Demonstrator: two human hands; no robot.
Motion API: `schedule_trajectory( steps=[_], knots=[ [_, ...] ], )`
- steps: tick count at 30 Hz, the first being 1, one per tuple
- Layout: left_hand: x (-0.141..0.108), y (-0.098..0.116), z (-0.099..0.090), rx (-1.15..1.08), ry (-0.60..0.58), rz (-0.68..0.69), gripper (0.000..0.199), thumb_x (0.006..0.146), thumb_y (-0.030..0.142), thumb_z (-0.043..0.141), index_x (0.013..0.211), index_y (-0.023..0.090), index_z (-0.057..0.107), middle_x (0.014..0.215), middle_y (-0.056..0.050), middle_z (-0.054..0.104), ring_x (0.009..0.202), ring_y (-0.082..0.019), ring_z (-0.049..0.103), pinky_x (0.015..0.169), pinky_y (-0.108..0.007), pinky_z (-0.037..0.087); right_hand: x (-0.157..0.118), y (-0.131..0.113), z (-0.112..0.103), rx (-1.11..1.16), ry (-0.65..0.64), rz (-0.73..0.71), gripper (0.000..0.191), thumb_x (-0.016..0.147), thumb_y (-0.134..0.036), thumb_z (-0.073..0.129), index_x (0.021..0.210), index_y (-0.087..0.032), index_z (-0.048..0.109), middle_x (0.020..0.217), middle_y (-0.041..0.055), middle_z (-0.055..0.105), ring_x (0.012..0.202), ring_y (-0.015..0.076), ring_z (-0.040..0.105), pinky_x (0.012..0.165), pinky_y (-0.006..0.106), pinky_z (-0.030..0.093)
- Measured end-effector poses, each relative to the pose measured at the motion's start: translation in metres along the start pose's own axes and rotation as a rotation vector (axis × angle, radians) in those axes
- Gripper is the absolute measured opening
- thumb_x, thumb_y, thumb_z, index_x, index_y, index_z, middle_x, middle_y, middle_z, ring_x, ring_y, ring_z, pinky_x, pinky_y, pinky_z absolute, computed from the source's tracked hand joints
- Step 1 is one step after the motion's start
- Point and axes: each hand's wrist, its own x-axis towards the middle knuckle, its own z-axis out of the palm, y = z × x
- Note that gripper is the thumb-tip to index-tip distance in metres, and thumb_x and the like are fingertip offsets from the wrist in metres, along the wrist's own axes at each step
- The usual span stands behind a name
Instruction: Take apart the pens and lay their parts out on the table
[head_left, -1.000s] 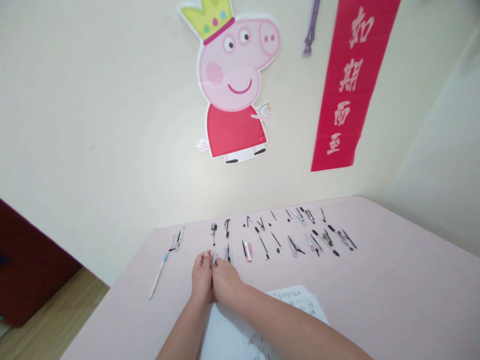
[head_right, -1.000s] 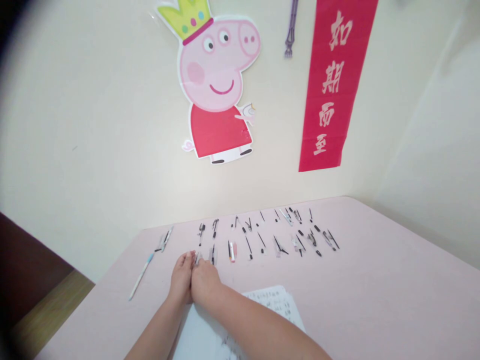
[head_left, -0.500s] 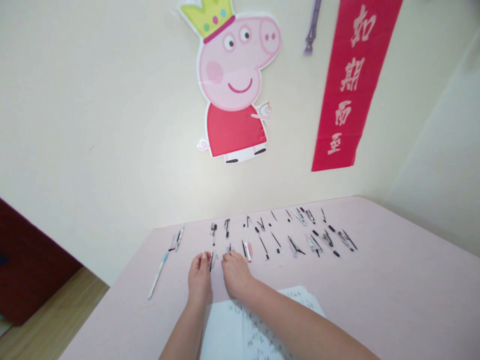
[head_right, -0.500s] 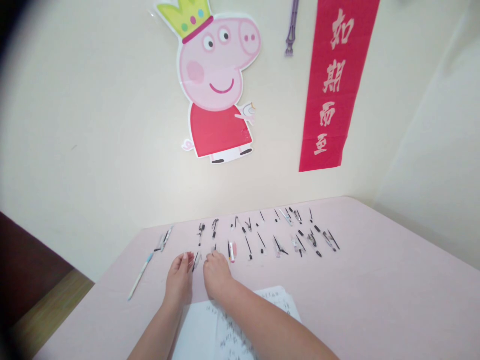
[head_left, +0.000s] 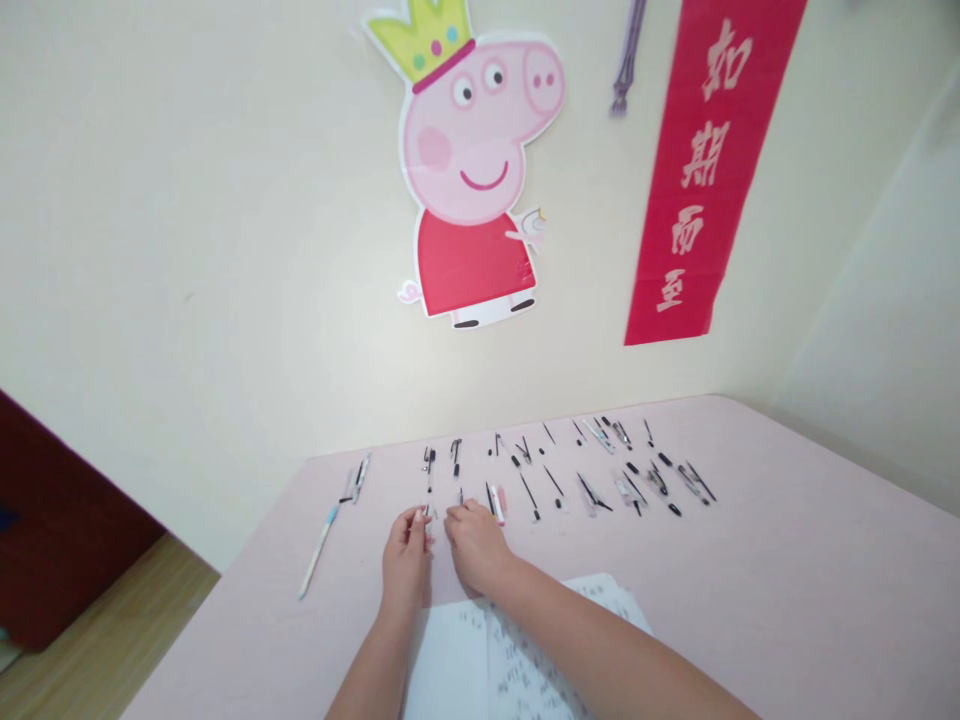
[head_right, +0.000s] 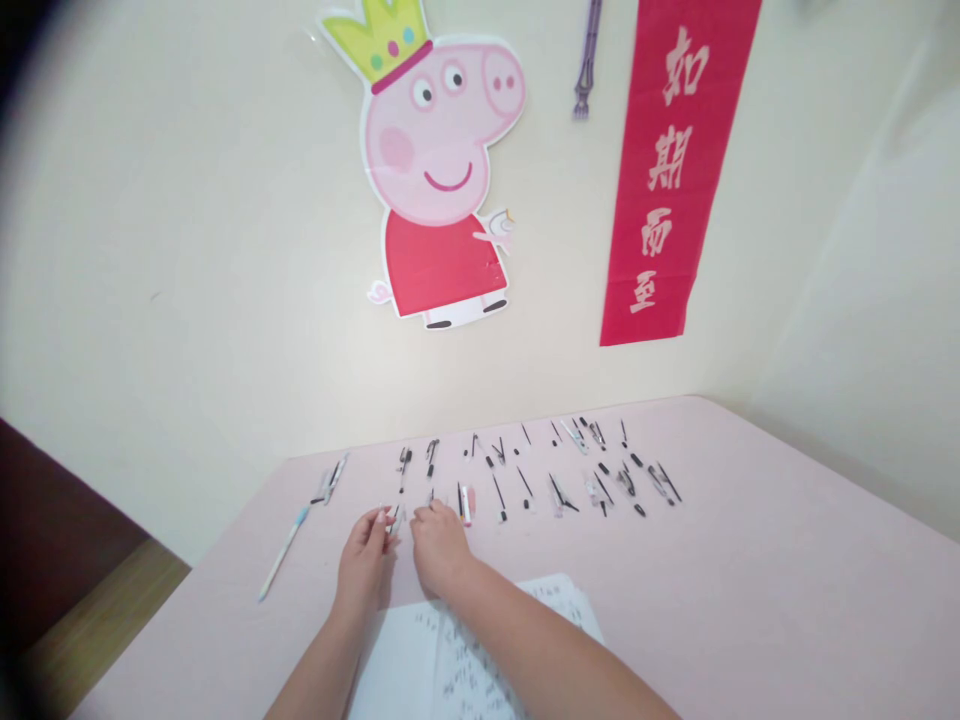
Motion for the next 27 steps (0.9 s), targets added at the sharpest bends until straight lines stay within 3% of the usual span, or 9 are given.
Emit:
schedule_trajectory(
  steps=[3, 6, 8, 11, 17, 27],
  knots=[
    [0.002, 0.002, -0.002, 0.083, -0.028, 0.089, 0.042, 0.068, 0.051, 0.059, 0.091, 0.016, 0.062, 0.083, -0.006, 0.064, 0.075, -0.017, 0.058, 0.068, -0.028, 0.047, -0.001, -0.003, -0.002, 0.285, 0.168, 0.119, 0.024, 0.084, -0.01, 0.042, 0.097, -0.016, 0.062, 0.094, 0.007, 0.062, 0.091, 0.0168, 0.051, 0.082, 0.028, 0.038],
    [0.001, 0.005, 0.0, 0.131, -0.137, 0.128, 0.036, 0.067, 0.047, 0.06, 0.087, 0.017, 0.065, 0.088, -0.006, 0.067, 0.085, -0.02, 0.06, 0.078, -0.031, 0.046, 0.002, -0.003, 0.0, 0.669, 0.284, 0.343, 0.02, 0.084, -0.021, 0.044, 0.097, -0.016, 0.058, 0.086, 0.005, 0.06, 0.078, 0.0149, 0.055, 0.071, 0.027, 0.042],
    [-0.002, 0.007, 0.004, 0.16, -0.249, 0.122, 0.034, 0.067, 0.045, 0.06, 0.085, 0.017, 0.066, 0.084, -0.005, 0.068, 0.081, -0.02, 0.061, 0.076, -0.031, 0.046, 0.003, 0.0, 0.003, 0.911, 0.297, 0.447, 0.018, 0.082, -0.027, 0.047, 0.093, -0.016, 0.055, 0.074, 0.0009, 0.058, 0.066, 0.0135, 0.055, 0.062, 0.026, 0.043],
    [-0.007, 0.008, 0.009, 0.194, -0.349, 0.103, 0.032, 0.065, 0.042, 0.063, 0.084, 0.016, 0.066, 0.075, -0.004, 0.067, 0.07, -0.017, 0.06, 0.067, -0.029, 0.046, 0.0, 0.005, 0.003, 1.122, 0.265, 0.492, 0.013, 0.078, -0.03, 0.051, 0.077, -0.017, 0.052, 0.06, -0.0044, 0.051, 0.053, 0.0104, 0.05, 0.051, 0.022, 0.039],
    [-0.008, 0.011, 0.008, 0.071, -0.3, -0.01, 0.038, 0.054, 0.035, 0.074, 0.085, 0.017, 0.062, 0.077, -0.004, 0.065, 0.059, -0.013, 0.056, 0.054, -0.023, 0.042, -0.015, 0.014, -0.003, 1.358, 0.241, 0.704, 0.015, 0.071, -0.031, 0.052, 0.066, -0.018, 0.047, 0.055, -0.0044, 0.053, 0.041, 0.0065, 0.045, 0.039, 0.018, 0.031],
    [-0.006, 0.007, 0.01, -0.305, -0.248, -0.209, 0.04, 0.053, 0.033, 0.078, 0.083, 0.016, 0.058, 0.071, 0.002, 0.059, 0.06, -0.008, 0.054, 0.059, -0.02, 0.042, -0.03, 0.0, 0.003, 1.736, 0.113, 0.842, 0.012, 0.067, -0.022, 0.058, 0.073, -0.015, 0.05, 0.054, -0.0025, 0.058, 0.043, 0.0075, 0.053, 0.04, 0.016, 0.036]
  ],
)
